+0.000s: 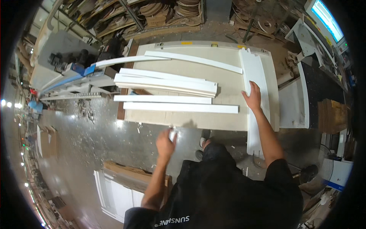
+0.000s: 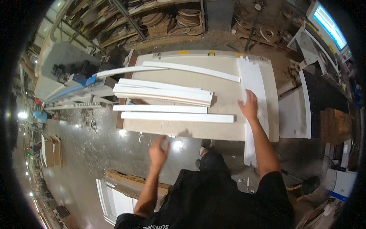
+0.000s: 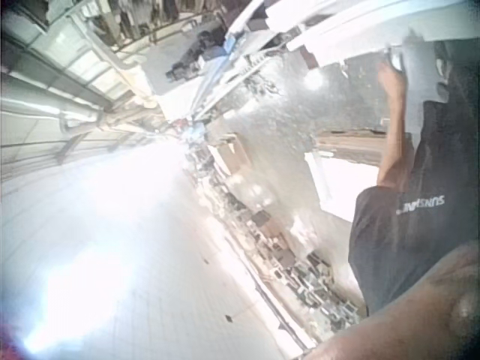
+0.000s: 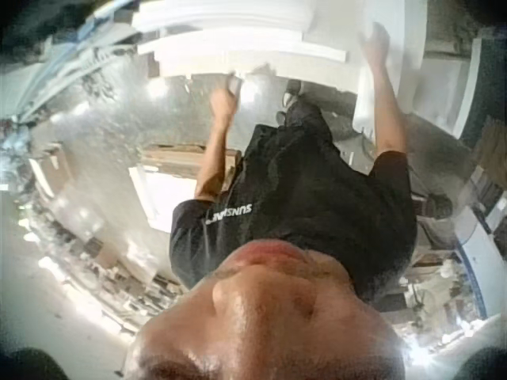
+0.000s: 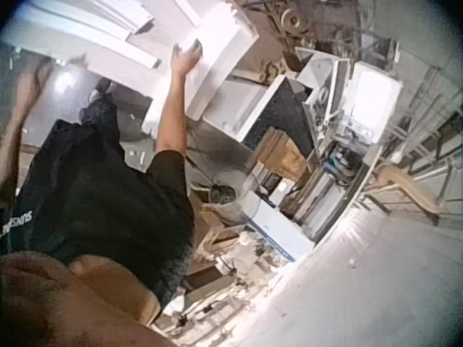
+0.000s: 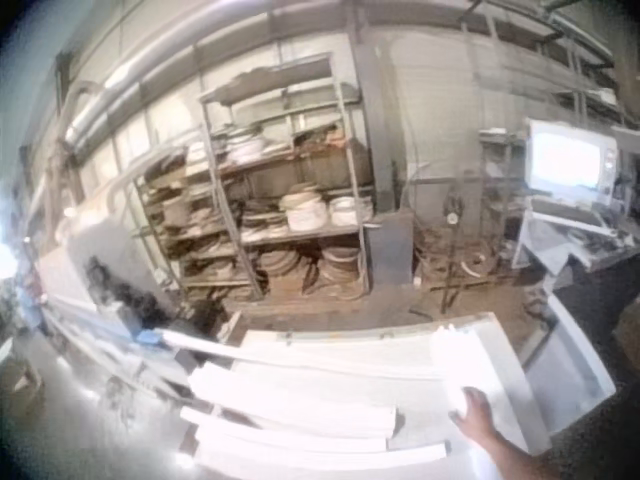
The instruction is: The recorder organizes white wood/mdf slats, moves a large fan, and then works with a small electrical component and wires.
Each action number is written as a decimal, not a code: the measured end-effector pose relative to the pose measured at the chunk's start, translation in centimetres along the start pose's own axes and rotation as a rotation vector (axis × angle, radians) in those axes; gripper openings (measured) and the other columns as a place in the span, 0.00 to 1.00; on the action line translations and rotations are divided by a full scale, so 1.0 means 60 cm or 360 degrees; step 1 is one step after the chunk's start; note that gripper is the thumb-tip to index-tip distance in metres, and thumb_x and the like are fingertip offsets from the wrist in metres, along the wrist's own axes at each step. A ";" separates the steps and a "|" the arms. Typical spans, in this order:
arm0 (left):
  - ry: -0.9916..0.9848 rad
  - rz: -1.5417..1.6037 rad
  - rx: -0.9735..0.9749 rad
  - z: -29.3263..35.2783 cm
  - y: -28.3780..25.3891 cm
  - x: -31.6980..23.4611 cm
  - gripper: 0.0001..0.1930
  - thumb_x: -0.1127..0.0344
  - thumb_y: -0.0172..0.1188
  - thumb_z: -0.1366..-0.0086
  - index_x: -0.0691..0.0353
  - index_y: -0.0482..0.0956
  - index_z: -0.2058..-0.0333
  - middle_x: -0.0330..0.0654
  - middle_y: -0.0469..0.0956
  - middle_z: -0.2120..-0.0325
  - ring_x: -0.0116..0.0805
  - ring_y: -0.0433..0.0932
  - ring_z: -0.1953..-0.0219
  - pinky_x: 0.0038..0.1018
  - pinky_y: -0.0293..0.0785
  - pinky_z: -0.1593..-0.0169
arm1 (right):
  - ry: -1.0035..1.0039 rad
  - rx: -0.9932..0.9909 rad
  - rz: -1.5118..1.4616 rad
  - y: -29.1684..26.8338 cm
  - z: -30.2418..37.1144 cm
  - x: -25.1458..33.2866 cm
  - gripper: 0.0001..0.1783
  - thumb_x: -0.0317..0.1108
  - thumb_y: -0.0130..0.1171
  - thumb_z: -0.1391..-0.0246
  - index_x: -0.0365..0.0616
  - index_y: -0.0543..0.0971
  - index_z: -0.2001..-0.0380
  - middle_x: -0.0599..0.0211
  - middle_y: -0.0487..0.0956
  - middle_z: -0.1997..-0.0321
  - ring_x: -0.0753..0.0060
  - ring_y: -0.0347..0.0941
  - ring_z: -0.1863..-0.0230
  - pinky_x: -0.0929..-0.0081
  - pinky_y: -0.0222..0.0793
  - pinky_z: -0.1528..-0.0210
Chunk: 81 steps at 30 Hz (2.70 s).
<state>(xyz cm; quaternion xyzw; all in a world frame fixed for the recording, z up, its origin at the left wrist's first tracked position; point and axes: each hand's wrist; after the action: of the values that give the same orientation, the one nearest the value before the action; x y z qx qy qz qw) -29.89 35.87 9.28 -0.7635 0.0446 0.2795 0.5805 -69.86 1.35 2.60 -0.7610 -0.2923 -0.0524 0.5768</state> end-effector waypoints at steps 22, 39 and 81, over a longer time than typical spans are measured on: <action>-0.0285 0.0326 0.0448 -0.184 -0.027 0.127 0.18 0.64 0.65 0.31 0.59 0.79 0.45 0.47 0.87 0.58 0.52 0.85 0.55 0.43 0.80 0.52 | -0.0064 0.0460 0.0067 0.329 -0.360 0.002 0.35 0.37 0.76 0.52 0.52 0.76 0.39 0.65 0.74 0.45 0.51 0.71 0.43 0.50 0.68 0.42; -0.0300 0.0589 0.0503 -0.340 -0.084 0.257 0.20 0.63 0.66 0.32 0.57 0.80 0.43 0.46 0.85 0.60 0.51 0.84 0.55 0.42 0.79 0.51 | -0.0294 0.0588 -0.0088 0.455 -0.404 0.335 0.33 0.35 0.74 0.49 0.44 0.75 0.40 0.57 0.72 0.41 0.49 0.69 0.38 0.53 0.65 0.35; 0.0533 -0.0442 0.1516 -0.846 0.035 0.357 0.44 0.28 0.64 0.41 0.56 0.78 0.38 0.56 0.85 0.54 0.58 0.82 0.47 0.47 0.77 0.42 | -0.0076 0.0916 -0.0479 0.338 -0.281 0.366 0.28 0.46 0.70 0.42 0.36 0.79 0.47 0.48 0.81 0.49 0.41 0.76 0.46 0.53 0.72 0.44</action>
<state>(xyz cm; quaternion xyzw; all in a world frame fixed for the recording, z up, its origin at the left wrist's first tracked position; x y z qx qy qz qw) 6.29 -5.56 5.86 -0.4478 0.1574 0.0228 0.8799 -37.19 -8.86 0.15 -0.5160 -0.4178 -0.0343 0.7470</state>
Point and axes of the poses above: each hand's wrist, its own z-axis away from the middle knuckle, its own y-axis out of the palm, x = y × z
